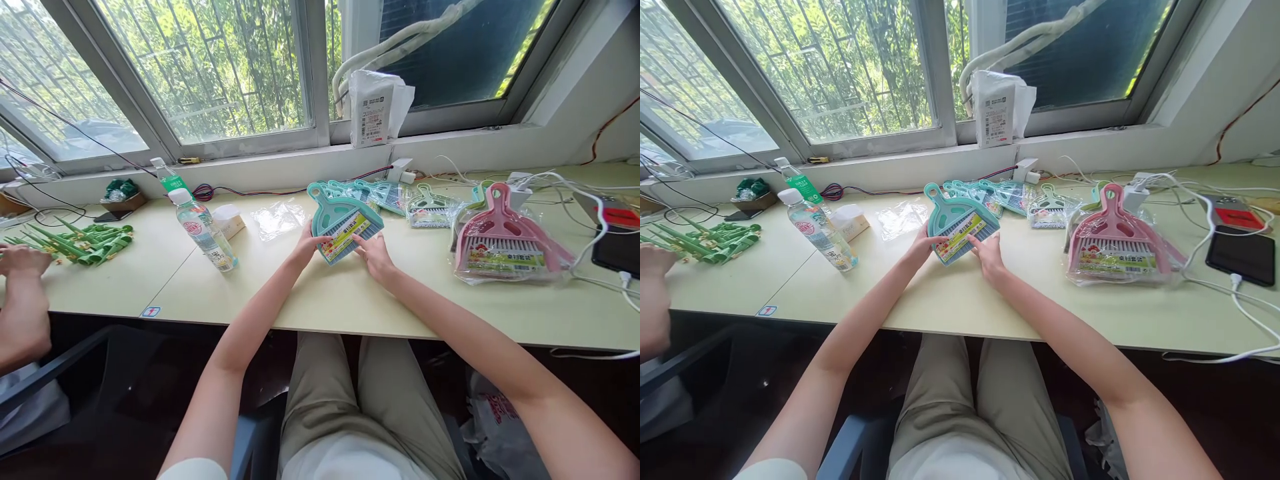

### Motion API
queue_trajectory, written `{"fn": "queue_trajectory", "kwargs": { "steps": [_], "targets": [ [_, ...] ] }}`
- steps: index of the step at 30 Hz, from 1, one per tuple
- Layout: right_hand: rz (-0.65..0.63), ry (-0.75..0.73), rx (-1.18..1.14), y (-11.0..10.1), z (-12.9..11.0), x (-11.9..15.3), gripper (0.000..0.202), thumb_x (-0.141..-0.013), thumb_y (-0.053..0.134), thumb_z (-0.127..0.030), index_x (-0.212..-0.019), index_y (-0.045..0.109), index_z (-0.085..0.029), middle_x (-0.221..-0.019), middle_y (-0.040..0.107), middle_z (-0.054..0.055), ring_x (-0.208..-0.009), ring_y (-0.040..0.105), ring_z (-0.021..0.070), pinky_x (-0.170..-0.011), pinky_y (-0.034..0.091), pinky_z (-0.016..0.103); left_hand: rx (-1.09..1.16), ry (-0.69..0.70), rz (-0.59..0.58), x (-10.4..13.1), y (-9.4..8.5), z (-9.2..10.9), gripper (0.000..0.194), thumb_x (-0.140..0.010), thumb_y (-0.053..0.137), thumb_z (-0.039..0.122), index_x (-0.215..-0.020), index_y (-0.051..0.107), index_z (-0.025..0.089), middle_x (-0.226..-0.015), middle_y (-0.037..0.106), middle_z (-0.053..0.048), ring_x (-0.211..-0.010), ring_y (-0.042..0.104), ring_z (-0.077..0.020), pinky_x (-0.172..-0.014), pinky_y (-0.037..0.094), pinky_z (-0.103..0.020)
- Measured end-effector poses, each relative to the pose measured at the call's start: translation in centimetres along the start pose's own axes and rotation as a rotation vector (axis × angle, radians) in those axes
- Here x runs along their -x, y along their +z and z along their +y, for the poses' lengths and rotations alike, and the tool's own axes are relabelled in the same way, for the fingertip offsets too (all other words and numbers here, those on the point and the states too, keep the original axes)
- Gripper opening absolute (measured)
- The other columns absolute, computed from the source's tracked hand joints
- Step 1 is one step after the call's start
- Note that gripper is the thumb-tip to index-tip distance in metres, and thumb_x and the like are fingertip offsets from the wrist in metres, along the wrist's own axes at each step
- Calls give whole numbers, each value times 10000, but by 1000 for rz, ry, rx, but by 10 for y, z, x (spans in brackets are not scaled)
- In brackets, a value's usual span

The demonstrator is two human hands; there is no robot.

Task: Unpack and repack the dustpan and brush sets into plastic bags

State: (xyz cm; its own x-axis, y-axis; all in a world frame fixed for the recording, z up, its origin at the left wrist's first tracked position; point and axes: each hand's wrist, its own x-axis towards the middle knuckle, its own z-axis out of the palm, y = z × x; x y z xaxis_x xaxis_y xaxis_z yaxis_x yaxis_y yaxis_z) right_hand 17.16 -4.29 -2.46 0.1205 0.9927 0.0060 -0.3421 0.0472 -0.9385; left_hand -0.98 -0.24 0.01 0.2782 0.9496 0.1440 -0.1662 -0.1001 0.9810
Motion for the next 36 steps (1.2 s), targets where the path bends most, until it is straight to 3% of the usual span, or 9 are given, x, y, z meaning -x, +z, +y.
{"fn": "queue_trajectory", "kwargs": {
  "steps": [4, 9, 13, 17, 20, 24, 28, 32, 36],
  "targets": [
    [-56, 131, -131, 9, -10, 6, 337, -772, 741, -196, -1077, 604, -234, -1069, 734, 44, -999, 705, 212, -922, 592, 385, -14, 8, -11, 0, 2, 1, 841, -597, 830, 268, -1351, 458, 242, -1169, 658, -78, -1122, 626, -308, -1002, 486, -507],
    [-94, 133, -168, 9, -14, 6, 257, -792, 734, -169, -1030, 645, -207, -973, 760, 41, -929, 731, 213, -899, 609, 404, -59, 46, -16, -2, 1, 0, 885, -612, 842, 330, -1396, 440, 250, -1192, 650, -95, -1130, 624, -322, -1007, 485, -517],
    [-56, 142, -173, 7, -11, 3, 191, -783, 734, -133, -947, 652, -188, -914, 768, 35, -871, 740, 200, -854, 628, 389, -199, 29, -10, -6, -3, -3, 711, -809, 664, 513, -1428, 408, 274, -1274, 623, -101, -1204, 592, -316, -1022, 475, -501],
    [0, 136, -163, 3, -10, -1, 137, -793, 703, -91, -886, 652, -178, -866, 769, 24, -833, 743, 183, -813, 640, 356, -646, 124, 223, -15, -23, -7, 599, -974, 303, 552, -1497, 303, 260, -1540, 399, -91, -1464, 308, -269, -1177, 286, -462],
    [12, 120, -158, 0, -12, -4, 108, -816, 669, -75, -864, 656, -171, -862, 768, 22, -804, 742, 170, -785, 644, 331, -1088, 44, 209, -20, -45, -10, 563, -980, 311, 498, -1474, 365, 233, -1611, 277, -74, -1522, 123, -278, -1218, 131, -480],
    [38, 131, -150, -3, -15, -7, 115, -815, 661, -47, -858, 657, -153, -850, 766, 28, -752, 738, 160, -749, 647, 308, -1283, -45, 14, -19, -57, -6, 472, -981, 291, 441, -1218, 615, 193, -1446, 502, -103, -1385, 403, -293, -1163, 263, -445],
    [77, 165, -135, -6, -15, -10, 115, -815, 652, -33, -846, 643, -143, -809, 760, 23, -691, 728, 150, -693, 650, 294, -1207, 19, -43, -14, -43, 1, 609, -1003, 158, 449, -818, 682, 202, -1047, 670, -74, -1046, 617, -230, -1005, 426, -354],
    [92, 187, -120, -7, -14, -12, 116, -813, 644, -26, -841, 632, -137, -781, 755, 24, -675, 726, 149, -687, 651, 298, -1336, 92, 210, -12, -31, -4, 276, -956, 436, 369, -1088, 624, 217, -1189, 599, -94, -1148, 551, -252, -969, 446, -366],
    [91, 213, -88, -8, -16, -11, 134, -800, 646, -16, -840, 631, -143, -751, 751, 19, -679, 729, 154, -702, 653, 309, -1389, 51, 308, -13, -36, -9, 358, -880, 576, 328, -1220, 580, 214, -1409, 477, -124, -1305, 429, -304, -1028, 418, -429]
  ]
}}
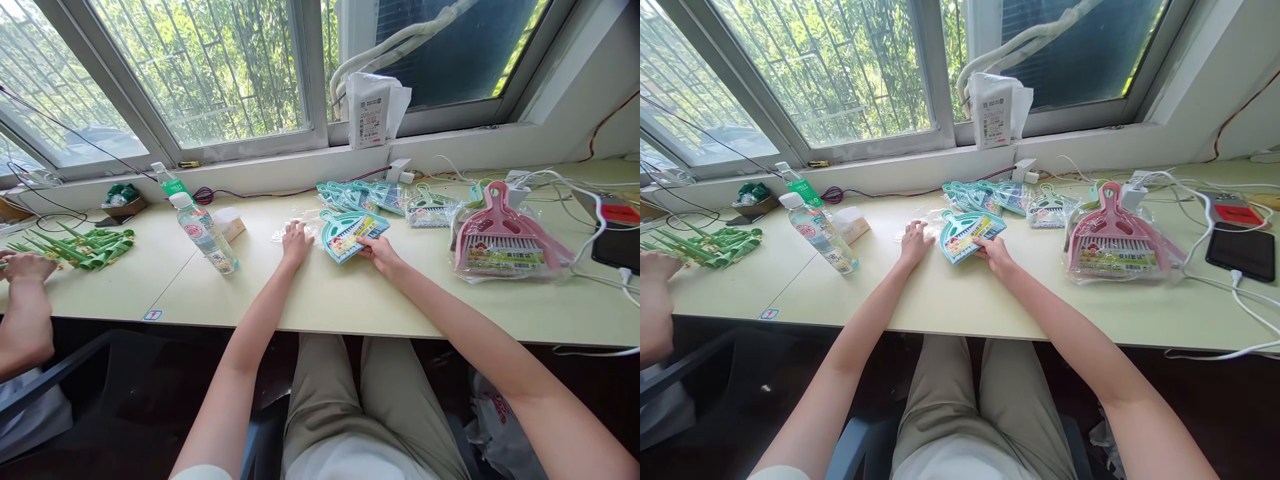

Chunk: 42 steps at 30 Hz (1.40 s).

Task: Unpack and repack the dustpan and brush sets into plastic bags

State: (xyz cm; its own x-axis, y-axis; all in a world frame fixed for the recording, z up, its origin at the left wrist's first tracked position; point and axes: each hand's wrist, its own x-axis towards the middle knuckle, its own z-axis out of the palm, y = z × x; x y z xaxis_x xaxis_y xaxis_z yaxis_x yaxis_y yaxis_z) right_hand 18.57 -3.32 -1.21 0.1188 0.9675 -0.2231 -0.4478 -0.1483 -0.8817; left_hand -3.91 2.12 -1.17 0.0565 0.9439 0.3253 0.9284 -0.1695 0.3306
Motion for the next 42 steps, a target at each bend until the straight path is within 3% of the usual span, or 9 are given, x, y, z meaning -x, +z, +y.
{"fn": "queue_trajectory", "kwargs": {
  "steps": [6, 11, 15, 23, 29, 32, 35, 38, 42],
  "targets": [
    [-25, 35, 52, -1, -1, 0, 146, -774, 658, -12, -839, 632, -140, -777, 756, 49, -735, 743, 192, -748, 655, 359, -7, -94, -63, -5, -3, -12, 290, -917, 408, 183, -1005, 680, 233, -1172, 644, -110, -1177, 533, -296, -982, 432, -424],
    [-51, 48, 80, -1, -3, 2, 172, -757, 678, -12, -869, 643, -137, -814, 763, 57, -726, 742, 189, -723, 656, 343, -11, -85, -23, -6, -3, -13, 258, -886, 523, 287, -1083, 674, 213, -1225, 628, -132, -1210, 509, -328, -992, 426, -444],
    [-56, 40, 96, 1, -4, 5, 153, -769, 673, -19, -882, 654, -121, -837, 766, 73, -721, 741, 182, -708, 653, 316, -32, -132, -19, -6, -10, -14, 197, -861, 508, 180, -878, 704, 195, -1110, 672, -127, -1109, 573, -298, -944, 441, -401],
    [-124, -4, 127, 1, 2, 5, 128, -764, 698, -55, -869, 690, -127, -899, 773, 75, -730, 739, 183, -694, 650, 324, 120, -260, 232, -6, -20, -15, 232, -936, 431, 258, -1000, 652, 224, -1107, 685, -81, -1042, 608, -258, -886, 451, -373],
    [-272, -51, 172, 9, 8, 15, 178, -716, 776, -109, -885, 723, -123, -924, 773, 95, -765, 742, 221, -717, 646, 380, 221, -29, 299, 3, -23, 4, 185, -947, 448, 279, -978, 629, 257, -1243, 630, -58, -1210, 521, -248, -950, 444, -360],
    [-247, -76, 170, 11, 9, 16, 212, -685, 814, -132, -875, 721, -127, -897, 773, 87, -765, 738, 223, -739, 642, 398, 328, 123, 243, 9, -23, 21, 163, -940, 477, 292, -947, 638, 262, -1222, 639, -53, -1239, 490, -247, -1043, 397, -388],
    [-161, -107, 129, 9, 9, 12, 209, -683, 813, -116, -862, 706, -135, -890, 770, 73, -784, 736, 218, -766, 640, 411, 404, 240, 145, 17, -22, 37, 158, -936, 503, 312, -907, 651, 265, -1194, 657, -44, -1250, 490, -252, -1182, 219, -464],
    [-77, -110, 71, 6, 5, 7, 159, -720, 762, -73, -840, 686, -144, -898, 767, 58, -814, 734, 209, -791, 638, 407, 432, 200, 201, 22, -21, 45, 201, -932, 525, 372, -1083, 630, 290, -1366, 570, -40, -1390, 376, -267, -1214, 55, -532],
    [-78, -119, 11, 5, 1, 8, 138, -757, 721, -70, -855, 681, -158, -927, 764, 43, -833, 733, 194, -830, 630, 388, 619, -153, 510, 16, -23, 34, 747, -861, 612, 492, -1485, 259, 281, -1624, 195, -95, -1524, 101, -265, -1220, 121, -505]
  ]
}}
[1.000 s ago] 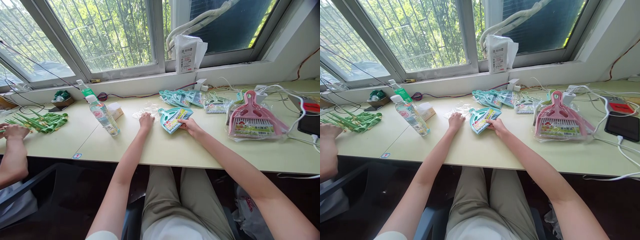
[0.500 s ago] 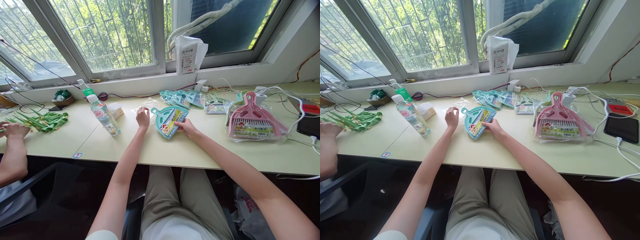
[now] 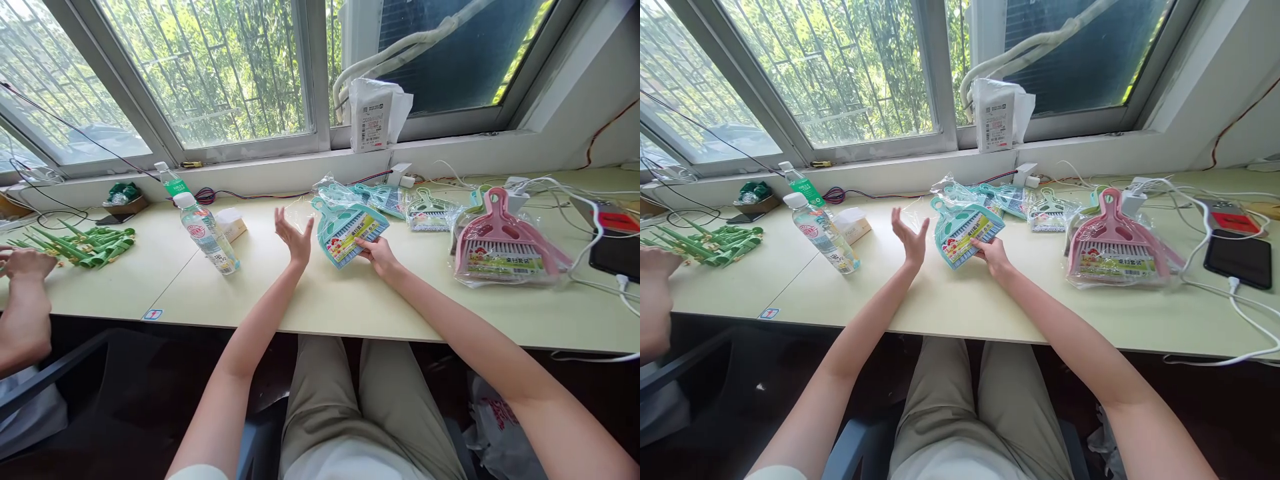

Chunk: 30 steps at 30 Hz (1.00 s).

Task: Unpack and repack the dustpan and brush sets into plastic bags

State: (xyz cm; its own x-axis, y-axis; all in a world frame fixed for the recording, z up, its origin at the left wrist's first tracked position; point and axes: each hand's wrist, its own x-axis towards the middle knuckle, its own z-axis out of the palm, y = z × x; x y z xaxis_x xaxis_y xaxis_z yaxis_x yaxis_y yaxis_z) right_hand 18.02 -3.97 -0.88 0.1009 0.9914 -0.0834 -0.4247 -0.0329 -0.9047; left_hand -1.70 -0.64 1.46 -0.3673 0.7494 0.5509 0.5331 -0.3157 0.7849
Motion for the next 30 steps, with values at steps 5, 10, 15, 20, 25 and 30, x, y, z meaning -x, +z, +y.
{"fn": "queue_trajectory", "kwargs": {
  "steps": [5, 10, 15, 20, 25, 30],
  "targets": [
    [-51, -22, -22, 3, 1, 2, 208, -695, 810, -128, -860, 688, -161, -949, 767, 57, -891, 733, 224, -876, 614, 418, 525, -438, -472, -20, -1, -15, 653, -943, 376, 575, -1503, 287, 250, -1467, 482, -127, -1396, 436, -270, -1080, 428, -452],
    [-72, -21, -26, 2, 3, 1, 234, -651, 848, -164, -822, 689, -159, -909, 772, 65, -930, 731, 251, -890, 608, 438, 769, -498, -834, -3, 13, -17, 509, -833, 615, 548, -1184, 655, 182, -1117, 731, -93, -1053, 680, -269, -927, 550, -416],
    [-35, -54, -82, 1, 4, 1, 186, -684, 802, -126, -815, 677, -169, -922, 771, 46, -964, 724, 236, -911, 605, 415, 709, -566, -1070, 9, 16, -22, 529, -785, 672, 576, -1111, 682, 159, -1121, 730, -117, -978, 702, -267, -849, 571, -401],
    [57, -43, -123, 1, 3, -2, 180, -700, 774, -101, -818, 663, -177, -932, 765, 34, -970, 724, 222, -907, 615, 388, 829, -475, -911, 9, 23, -21, 526, -825, 609, 588, -1205, 623, 224, -1168, 709, -68, -1124, 653, -256, -960, 525, -422],
    [64, -78, -144, -3, 5, -4, 216, -661, 810, -135, -810, 660, -179, -915, 764, 29, -975, 722, 221, -899, 617, 363, 830, -496, -942, 27, 24, -10, 525, -759, 738, 474, -1189, 613, 199, -1236, 671, -96, -1142, 635, -263, -993, 504, -424],
    [94, -156, -191, -7, 7, -8, 261, -622, 838, -164, -823, 673, -182, -896, 763, 15, -939, 725, 200, -878, 616, 323, 746, -448, -1154, 40, 21, 2, 643, -769, 739, 476, -1321, 528, 221, -1392, 554, -132, -1254, 563, -305, -1039, 466, -487]
  ]
}}
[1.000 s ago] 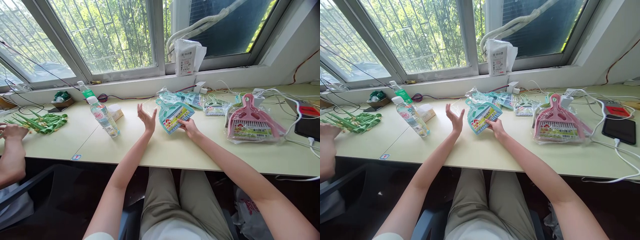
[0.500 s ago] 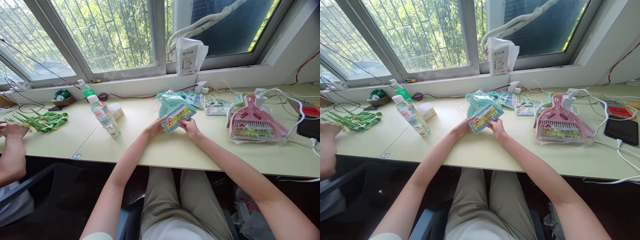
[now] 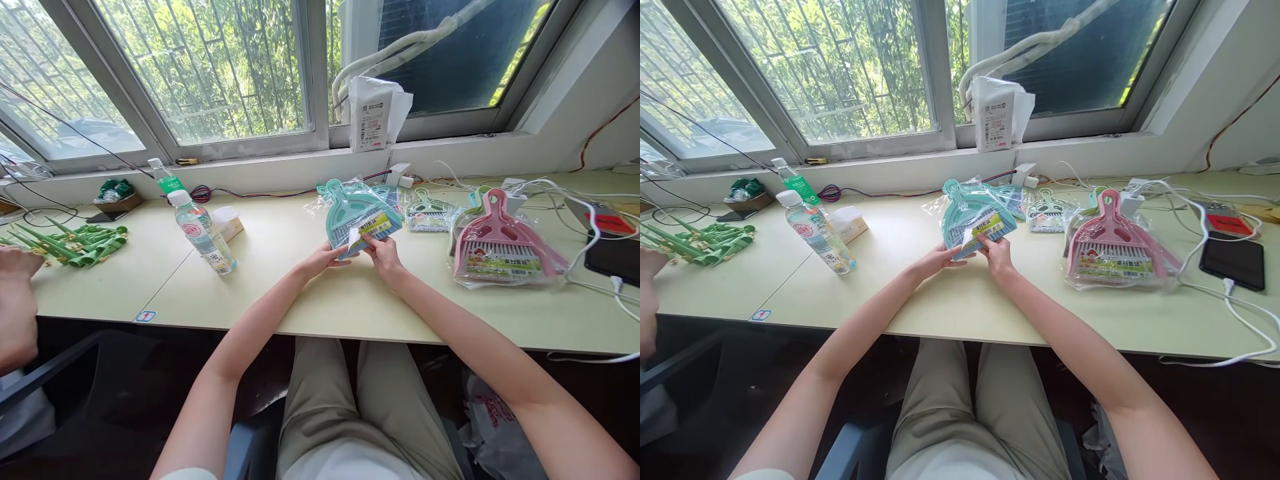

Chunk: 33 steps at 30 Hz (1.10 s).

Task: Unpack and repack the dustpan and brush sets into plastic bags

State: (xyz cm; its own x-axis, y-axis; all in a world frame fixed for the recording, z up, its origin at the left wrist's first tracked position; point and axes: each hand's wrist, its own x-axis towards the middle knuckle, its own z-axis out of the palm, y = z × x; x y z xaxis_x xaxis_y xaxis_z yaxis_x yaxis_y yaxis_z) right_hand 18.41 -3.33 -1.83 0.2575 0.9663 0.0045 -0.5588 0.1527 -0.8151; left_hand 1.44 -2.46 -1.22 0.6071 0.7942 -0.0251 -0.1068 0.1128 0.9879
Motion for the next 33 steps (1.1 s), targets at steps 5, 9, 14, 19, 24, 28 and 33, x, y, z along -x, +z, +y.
{"fn": "queue_trajectory", "kwargs": {
  "steps": [5, 9, 14, 19, 24, 28, 33],
  "targets": [
    [38, 14, -11, 2, 3, -3, 236, -642, 815, -134, -838, 689, -173, -895, 765, 22, -910, 727, 187, -850, 616, 305, -486, 368, 581, -4, 0, 10, 914, -823, 669, 525, -1539, 156, 282, -1612, 225, -142, -1496, 212, -309, -1186, 267, -493],
    [3, 46, 55, 4, 5, 1, 228, -643, 825, -153, -833, 701, -171, -908, 765, 24, -874, 726, 182, -834, 619, 331, -1115, 728, 656, 6, -3, 24, 552, -962, 427, 501, -1478, 339, 325, -1617, 235, -68, -1511, 153, -276, -1208, 181, -499],
    [-117, 43, 222, 9, 6, 8, 364, -561, 896, -294, -844, 718, -151, -868, 765, 46, -834, 724, 212, -793, 619, 376, -1337, 758, 552, 12, 1, 26, 540, -958, 440, 457, -1459, 374, 267, -1445, 451, -131, -1225, 529, -249, -993, 449, -401],
    [-156, 35, 294, 12, 6, 11, 486, -476, 926, -380, -852, 719, -152, -863, 764, 50, -825, 718, 232, -750, 622, 386, -1324, 482, 472, 10, 4, 25, 591, -900, 514, 313, -1463, 343, 255, -1080, 638, -55, -849, 624, -170, -657, 459, -259],
    [-131, 59, 281, 11, 8, 10, 442, -488, 930, -323, -829, 705, -152, -860, 760, 47, -828, 716, 223, -746, 627, 378, -1468, 367, 487, 16, 7, 34, 421, -891, 449, 173, -1281, 555, 291, -982, 668, -20, -769, 620, -149, -582, 388, -242],
    [-149, 76, 299, 9, 8, 7, 364, -568, 898, -258, -860, 711, -149, -852, 753, 42, -800, 710, 201, -758, 628, 384, -1708, 438, 455, 19, 11, 33, 378, -896, 422, 164, -1196, 623, 273, -985, 642, -52, -794, 613, -164, -600, 396, -262],
    [-145, 94, 318, 7, 9, 5, 246, -652, 839, -189, -854, 709, -140, -915, 760, 68, -826, 713, 204, -771, 629, 384, -1867, 452, 364, 18, 11, 32, 285, -924, 405, 227, -856, 678, 179, -943, 620, -107, -822, 606, -202, -623, 412, -310]
  ]
}}
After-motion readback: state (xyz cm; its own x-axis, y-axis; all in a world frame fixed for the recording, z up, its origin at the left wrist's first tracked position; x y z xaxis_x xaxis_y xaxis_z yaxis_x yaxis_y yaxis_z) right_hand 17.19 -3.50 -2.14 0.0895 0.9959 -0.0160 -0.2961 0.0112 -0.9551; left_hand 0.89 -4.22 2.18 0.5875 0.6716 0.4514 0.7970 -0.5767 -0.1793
